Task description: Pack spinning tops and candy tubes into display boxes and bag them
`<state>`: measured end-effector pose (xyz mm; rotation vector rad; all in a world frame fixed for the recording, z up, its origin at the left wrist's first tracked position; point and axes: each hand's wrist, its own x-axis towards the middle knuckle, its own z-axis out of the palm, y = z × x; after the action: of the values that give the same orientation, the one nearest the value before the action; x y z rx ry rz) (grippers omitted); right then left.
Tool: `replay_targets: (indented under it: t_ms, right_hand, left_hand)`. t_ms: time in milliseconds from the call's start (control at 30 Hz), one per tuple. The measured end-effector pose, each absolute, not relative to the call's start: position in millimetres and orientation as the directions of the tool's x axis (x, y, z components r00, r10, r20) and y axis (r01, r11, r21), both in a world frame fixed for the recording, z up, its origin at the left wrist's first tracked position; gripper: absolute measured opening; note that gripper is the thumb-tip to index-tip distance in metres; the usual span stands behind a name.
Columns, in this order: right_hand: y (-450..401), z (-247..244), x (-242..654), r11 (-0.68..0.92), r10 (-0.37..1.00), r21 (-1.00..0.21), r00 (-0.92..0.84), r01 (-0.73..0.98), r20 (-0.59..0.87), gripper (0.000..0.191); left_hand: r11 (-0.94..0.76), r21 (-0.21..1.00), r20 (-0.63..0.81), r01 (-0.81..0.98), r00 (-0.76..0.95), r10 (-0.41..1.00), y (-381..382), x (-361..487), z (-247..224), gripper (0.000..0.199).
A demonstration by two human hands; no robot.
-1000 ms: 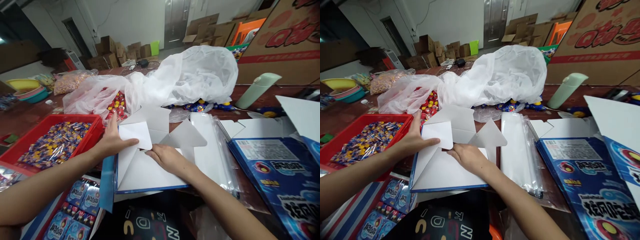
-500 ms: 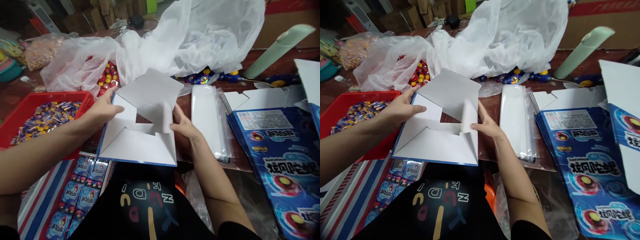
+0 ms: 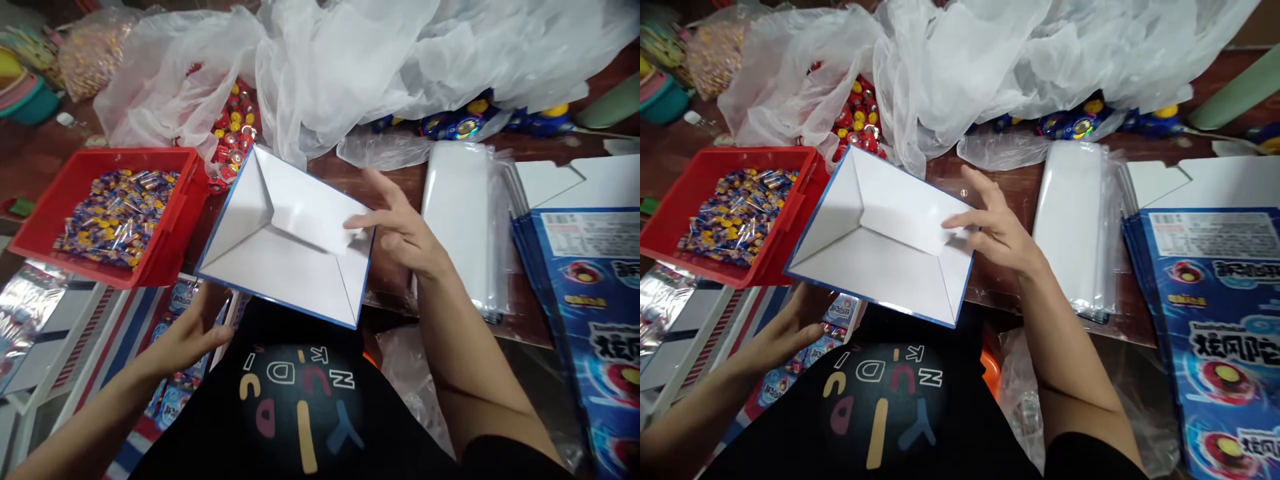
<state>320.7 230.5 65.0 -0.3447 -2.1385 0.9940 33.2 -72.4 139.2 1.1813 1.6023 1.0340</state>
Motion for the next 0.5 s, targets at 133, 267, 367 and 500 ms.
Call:
replay_targets:
  t_ms: [133, 267, 367, 500]
  right_hand:
    - [221, 91, 274, 0.640, 0.592, -0.755, -0.720, 0.146, 0.363, 0.069]
    - [213, 87, 247, 0.596, 0.765, -0.675, -0.563, 0.435, 0.313, 0.068]
    - [207, 86, 253, 0.602, 0.737, -0.716, -0.593, 0.355, 0.325, 0.069]
    - [194, 107, 281, 0.589, 0.682, -0.802, -0.593, 0.099, 0.428, 0.066]
  left_hand:
    - [-0.044, 0.982, -0.036, -0.186, -0.405, 0.914, -33, 61, 108, 0.045]
    - [-0.130, 0.950, -0.049, -0.284, -0.546, 0.836, -11, 83, 114, 0.047]
    - [-0.137, 0.980, 0.033, -0.146, -0.558, 0.830, -10, 87, 130, 0.061]
    - [-0.046, 0.977, 0.145, 0.208, -0.493, 0.858, -18, 79, 150, 0.080]
